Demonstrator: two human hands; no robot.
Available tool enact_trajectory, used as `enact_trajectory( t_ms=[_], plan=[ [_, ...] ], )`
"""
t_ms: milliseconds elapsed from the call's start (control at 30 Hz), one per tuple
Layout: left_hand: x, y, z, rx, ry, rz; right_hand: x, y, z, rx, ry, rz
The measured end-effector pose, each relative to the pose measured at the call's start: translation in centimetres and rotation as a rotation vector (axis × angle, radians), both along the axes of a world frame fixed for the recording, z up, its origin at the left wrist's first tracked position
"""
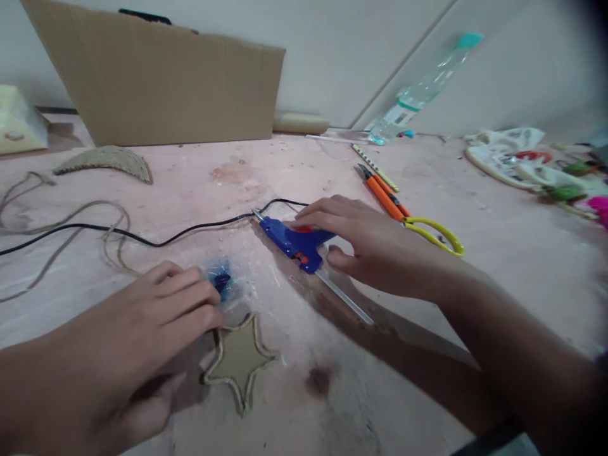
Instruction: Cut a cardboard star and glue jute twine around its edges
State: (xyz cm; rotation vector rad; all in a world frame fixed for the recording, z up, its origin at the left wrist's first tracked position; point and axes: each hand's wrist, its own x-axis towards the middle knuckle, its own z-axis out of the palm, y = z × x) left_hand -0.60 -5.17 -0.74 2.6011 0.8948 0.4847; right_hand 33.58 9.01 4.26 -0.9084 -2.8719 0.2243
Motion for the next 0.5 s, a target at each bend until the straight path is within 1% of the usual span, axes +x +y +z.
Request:
enact_trajectory(
  t_ms=[67,133,200,267,367,433,467,500],
  plan=[
    [0.1,0.0,0.2,-0.023,-0.013,0.001,0.4,1.0,-0.6,-0.062,-0.02,0.018],
    [0.2,0.3,0.6,-0.028,-0.04,0.008,0.5,1.3,-1.1,-0.082,0.009,0.011],
    [0.4,0.7,0.7,-0.01,-0.053,0.013,0.4,1.4,-1.5,-0.091,0.052,0.017],
    [0.7,1.1,0.6,0.036,-0.031,0.004,0.3,1.3,-1.5,-0.095,0.113,0.052],
    [0.9,1.4,0.1,0.11,-0.012,-0.004,0.2,1.0,-1.1,-0.128,0.253,0.148],
    [0.8,1.5,-0.3,0.115,-0.023,0.002,0.0,0.5,-0.8,-0.172,0.37,0.223],
    [0.7,1.5,-0.4,0.105,-0.03,0.009,-0.1,0.2,-0.8,-0.194,0.425,0.23],
    [0.6,1.5,-0.6,0.089,-0.035,0.015,-0.1,-0.1,-0.8,-0.21,0.483,0.207]
  ],
)
